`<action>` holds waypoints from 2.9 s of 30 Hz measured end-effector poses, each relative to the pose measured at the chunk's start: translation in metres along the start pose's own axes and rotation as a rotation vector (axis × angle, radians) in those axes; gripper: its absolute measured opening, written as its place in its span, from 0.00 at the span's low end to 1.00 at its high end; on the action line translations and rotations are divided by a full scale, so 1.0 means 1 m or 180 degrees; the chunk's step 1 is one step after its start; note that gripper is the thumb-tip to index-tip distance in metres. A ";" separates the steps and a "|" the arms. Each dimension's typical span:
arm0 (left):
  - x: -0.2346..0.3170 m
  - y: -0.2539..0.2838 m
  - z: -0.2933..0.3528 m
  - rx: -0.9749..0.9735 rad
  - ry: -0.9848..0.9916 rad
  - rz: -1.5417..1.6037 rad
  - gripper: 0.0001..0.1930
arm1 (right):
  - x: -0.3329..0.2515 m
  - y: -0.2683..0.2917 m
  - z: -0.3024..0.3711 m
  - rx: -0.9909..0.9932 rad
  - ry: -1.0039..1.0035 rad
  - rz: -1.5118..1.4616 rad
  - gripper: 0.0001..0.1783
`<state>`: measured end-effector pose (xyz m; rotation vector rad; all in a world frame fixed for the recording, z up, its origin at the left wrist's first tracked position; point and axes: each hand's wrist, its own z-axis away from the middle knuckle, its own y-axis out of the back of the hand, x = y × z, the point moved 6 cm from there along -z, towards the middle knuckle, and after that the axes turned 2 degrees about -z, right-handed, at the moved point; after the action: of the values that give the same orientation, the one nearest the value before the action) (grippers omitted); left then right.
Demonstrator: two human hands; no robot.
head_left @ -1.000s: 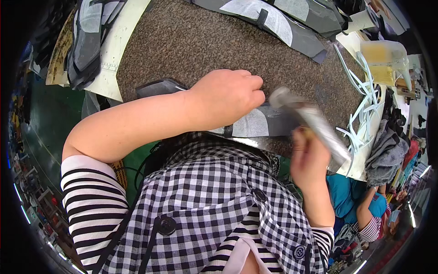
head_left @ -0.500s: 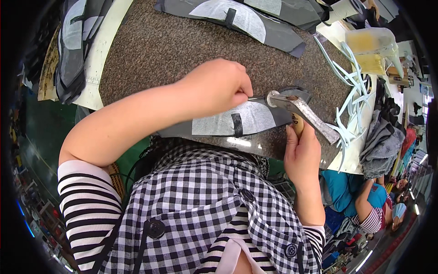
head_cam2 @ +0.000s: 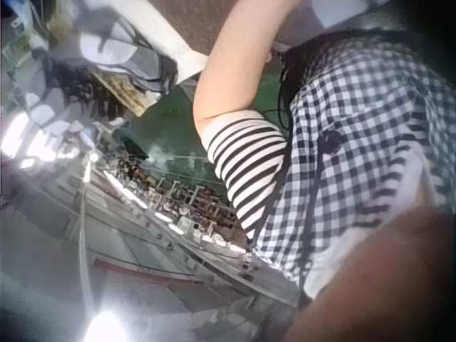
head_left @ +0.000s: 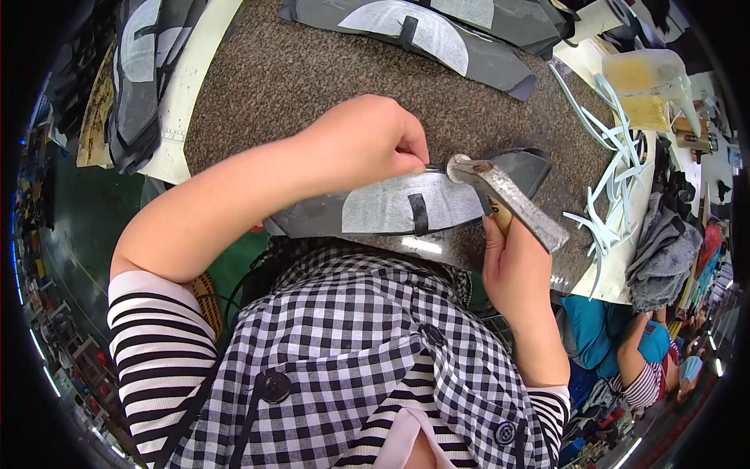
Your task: The worker uses a hammer to flatten and bond shoe upper components on a manufacturing workbench.
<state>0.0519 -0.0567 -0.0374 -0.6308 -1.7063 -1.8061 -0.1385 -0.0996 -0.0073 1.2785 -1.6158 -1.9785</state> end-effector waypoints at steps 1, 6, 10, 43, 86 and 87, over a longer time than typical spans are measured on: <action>0.000 0.000 0.002 -0.0040 -0.0102 0.0062 0.04 | -0.001 0.001 -0.002 0.0019 0.0097 0.0073 0.08; 0.045 -0.013 0.030 0.0395 -0.1738 -0.1884 0.04 | -0.013 0.009 -0.004 0.0329 0.0572 -0.0182 0.10; 0.006 0.003 0.026 0.0495 -0.0636 -0.0525 0.05 | -0.009 -0.006 -0.002 -0.0106 0.0112 -0.0021 0.10; 0.010 -0.019 0.032 0.0778 -0.1469 -0.0726 0.05 | -0.025 0.017 -0.028 0.0137 0.0154 0.0153 0.09; -0.029 0.019 0.074 0.1332 -0.0539 -0.0379 0.10 | -0.054 -0.021 -0.027 -0.0582 0.0680 0.0178 0.08; -0.029 0.017 0.073 0.1343 -0.0525 -0.0371 0.10 | -0.054 -0.020 -0.027 -0.0525 0.0689 0.0145 0.09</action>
<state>0.0814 0.0180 -0.0390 -0.5163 -2.1913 -1.4286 -0.0811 -0.0732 -0.0006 1.3278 -1.3401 -1.8324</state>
